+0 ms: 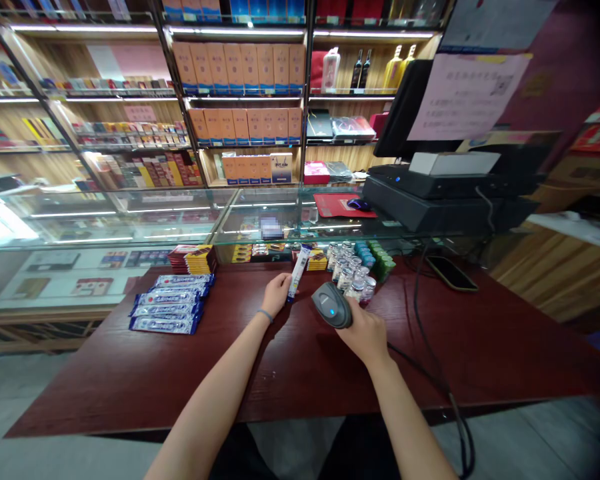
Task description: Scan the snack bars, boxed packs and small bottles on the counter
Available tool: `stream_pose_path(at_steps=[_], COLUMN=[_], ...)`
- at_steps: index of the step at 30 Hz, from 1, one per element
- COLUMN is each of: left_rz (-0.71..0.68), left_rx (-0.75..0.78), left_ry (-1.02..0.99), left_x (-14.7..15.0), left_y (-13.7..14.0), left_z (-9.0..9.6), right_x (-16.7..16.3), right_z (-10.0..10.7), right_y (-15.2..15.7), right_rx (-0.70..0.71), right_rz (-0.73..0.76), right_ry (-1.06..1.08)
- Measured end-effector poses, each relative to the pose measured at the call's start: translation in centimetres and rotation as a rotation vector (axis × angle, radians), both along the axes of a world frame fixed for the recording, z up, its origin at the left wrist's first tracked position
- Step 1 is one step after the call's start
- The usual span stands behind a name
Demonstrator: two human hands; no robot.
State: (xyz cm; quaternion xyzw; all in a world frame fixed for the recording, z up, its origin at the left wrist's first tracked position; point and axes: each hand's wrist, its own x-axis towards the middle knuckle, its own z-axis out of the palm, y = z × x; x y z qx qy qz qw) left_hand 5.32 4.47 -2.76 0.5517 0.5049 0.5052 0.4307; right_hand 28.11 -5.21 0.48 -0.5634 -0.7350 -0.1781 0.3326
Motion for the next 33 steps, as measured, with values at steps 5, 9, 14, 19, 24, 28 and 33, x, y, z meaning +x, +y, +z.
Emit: stream_pose_path(at_steps=[5, 9, 14, 19, 24, 28, 33], left_rz=[-0.002, 0.0, 0.013, 0.003, -0.039, 0.012, 0.242], left_rx=[-0.006, -0.009, -0.008, -0.013, -0.067, -0.015, 0.315], left_ry=[-0.002, -0.006, 0.036, 0.009, -0.16, -0.178, 0.113], left_x=[0.0, 0.1, 0.1, 0.0, -0.2, -1.1, -5.2], left_y=[-0.1, -0.2, -0.4, 0.0, 0.1, 0.4, -0.2], left_z=[0.0, 0.4, 0.6, 0.3, 0.5, 2.5, 7.3], right_x=[-0.1, -0.1, -0.1, -0.1, -0.2, -0.1, 0.4], right_z=[0.1, 0.2, 0.2, 0.3, 0.4, 0.3, -0.4], right_y=[-0.1, -0.1, -0.1, -0.2, -0.2, -0.2, 0.1], right_rx=[-0.031, -0.028, -0.003, -0.007, 0.007, 0.024, 0.054], right_rz=[-0.013, -0.011, -0.005, -0.006, 0.0, -0.005, 0.013], right_ry=[-0.002, -0.006, -0.002, 0.004, 0.002, -0.014, -0.046])
